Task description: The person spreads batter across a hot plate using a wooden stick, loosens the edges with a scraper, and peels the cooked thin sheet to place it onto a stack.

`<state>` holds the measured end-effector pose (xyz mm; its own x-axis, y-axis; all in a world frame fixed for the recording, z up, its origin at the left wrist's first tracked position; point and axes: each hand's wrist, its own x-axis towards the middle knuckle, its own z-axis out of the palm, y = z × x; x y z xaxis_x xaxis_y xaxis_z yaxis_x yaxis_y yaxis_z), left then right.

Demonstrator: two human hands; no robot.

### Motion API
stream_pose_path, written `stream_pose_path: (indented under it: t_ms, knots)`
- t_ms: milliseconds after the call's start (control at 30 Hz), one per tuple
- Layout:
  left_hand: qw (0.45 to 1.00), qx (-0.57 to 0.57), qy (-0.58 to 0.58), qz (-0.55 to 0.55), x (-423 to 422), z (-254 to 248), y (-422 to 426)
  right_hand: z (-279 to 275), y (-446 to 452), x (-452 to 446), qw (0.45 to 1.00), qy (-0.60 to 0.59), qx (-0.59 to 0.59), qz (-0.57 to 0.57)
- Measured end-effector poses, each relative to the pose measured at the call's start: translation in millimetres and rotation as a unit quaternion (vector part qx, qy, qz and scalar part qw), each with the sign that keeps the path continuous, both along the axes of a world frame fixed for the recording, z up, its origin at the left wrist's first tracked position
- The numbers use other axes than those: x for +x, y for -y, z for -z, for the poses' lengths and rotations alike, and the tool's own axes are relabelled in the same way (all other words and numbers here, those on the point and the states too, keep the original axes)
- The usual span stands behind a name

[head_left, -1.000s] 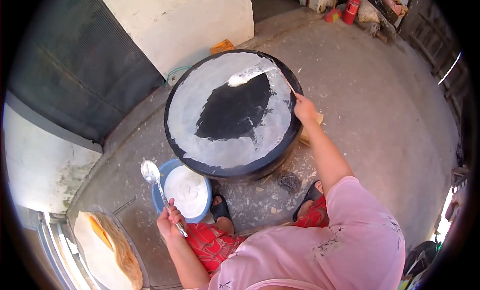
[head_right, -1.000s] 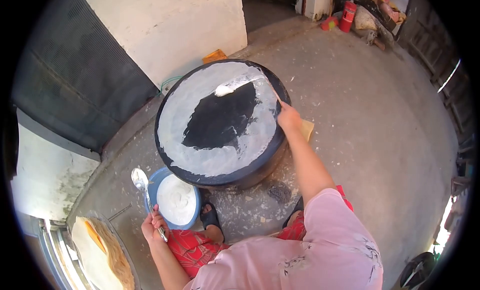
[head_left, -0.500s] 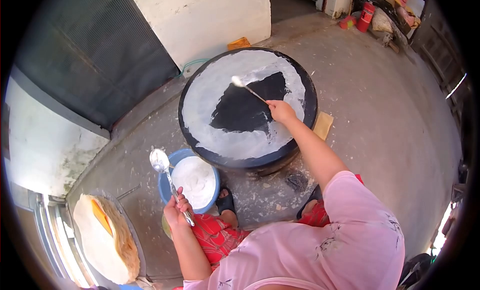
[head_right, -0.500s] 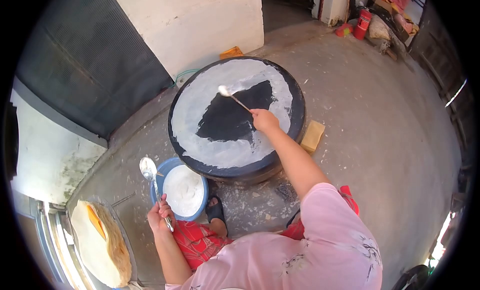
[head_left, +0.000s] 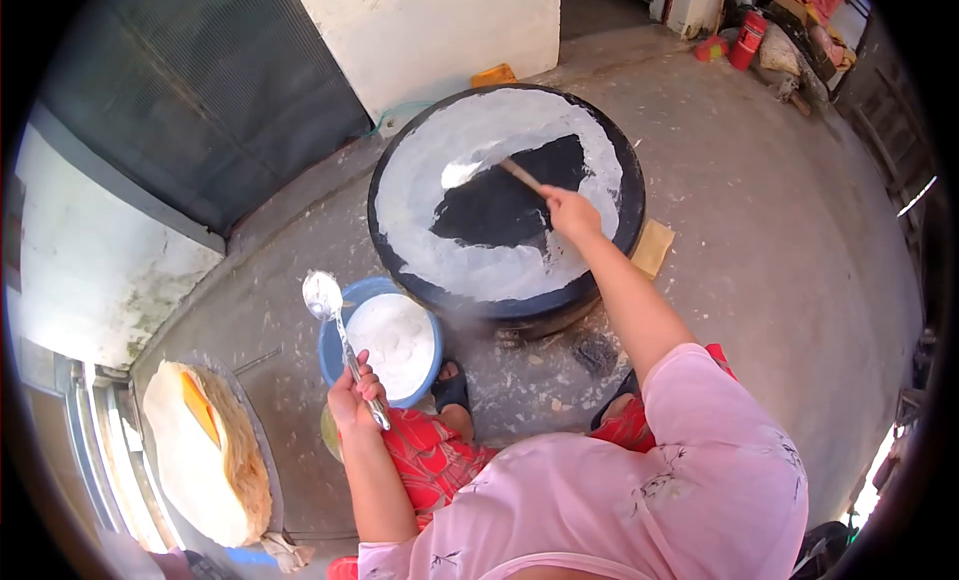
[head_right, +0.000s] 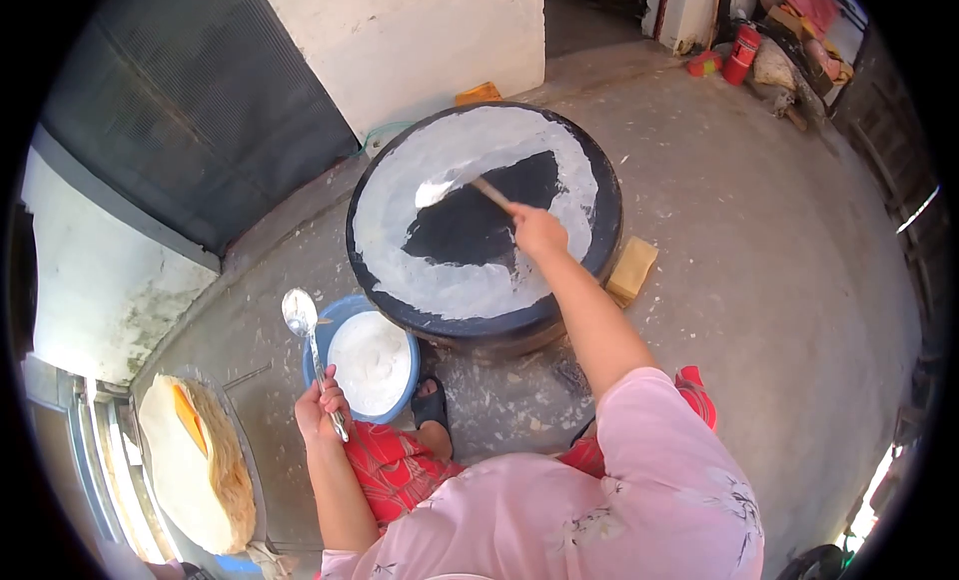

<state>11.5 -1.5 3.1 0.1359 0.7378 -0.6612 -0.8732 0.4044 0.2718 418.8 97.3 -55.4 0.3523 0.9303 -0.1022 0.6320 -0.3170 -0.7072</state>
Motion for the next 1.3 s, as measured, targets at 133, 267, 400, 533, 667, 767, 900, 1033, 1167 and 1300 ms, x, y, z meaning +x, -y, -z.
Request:
stream_pose_path:
  t_ms: [133,267,400,533,667,767,900,1033,1167,1300]
  knots:
    - [1.0,0.007,-0.002,-0.003,-4.4,4.0,-1.7,13.1,2.5,-6.8,1.0,0.004,0.028,0.01]
    - [1.0,0.008,0.011,0.001,-5.2,3.8,-0.4,-15.7,26.7,3.3,0.991,0.049,-0.012,-0.126]
    - [1.0,0.015,-0.012,0.003,-4.6,5.7,0.2,11.9,29.6,10.3,0.999,0.017,0.005,0.035]
    - [1.0,0.009,0.007,0.002,-3.7,3.3,-2.5,8.1,27.0,-23.7,0.996,-0.012,0.011,-0.087]
    - [1.0,0.016,0.018,0.007,-4.3,4.2,-0.7,-39.1,46.1,-12.8,0.985,0.063,-0.064,-0.148]
    - [1.0,0.017,0.005,0.003,-5.0,6.4,-0.3,-59.7,73.3,-13.1,0.966,0.233,0.08,-0.076]
    - [1.0,0.022,0.005,0.007,-5.3,8.2,-2.4,-4.9,95.8,-76.6,0.919,0.298,0.233,-0.113]
    - [0.999,0.019,0.033,0.008,-3.6,4.8,-2.3,19.3,101.8,-113.1,0.906,0.342,0.181,-0.175]
    - [1.0,0.014,0.017,0.012,-7.0,6.1,-0.8,14.5,80.1,-72.1,0.909,0.375,0.135,-0.121]
    - [1.0,0.013,0.009,0.002,-5.6,5.1,-2.0,8.7,88.3,-76.9,0.952,0.25,0.169,-0.049]
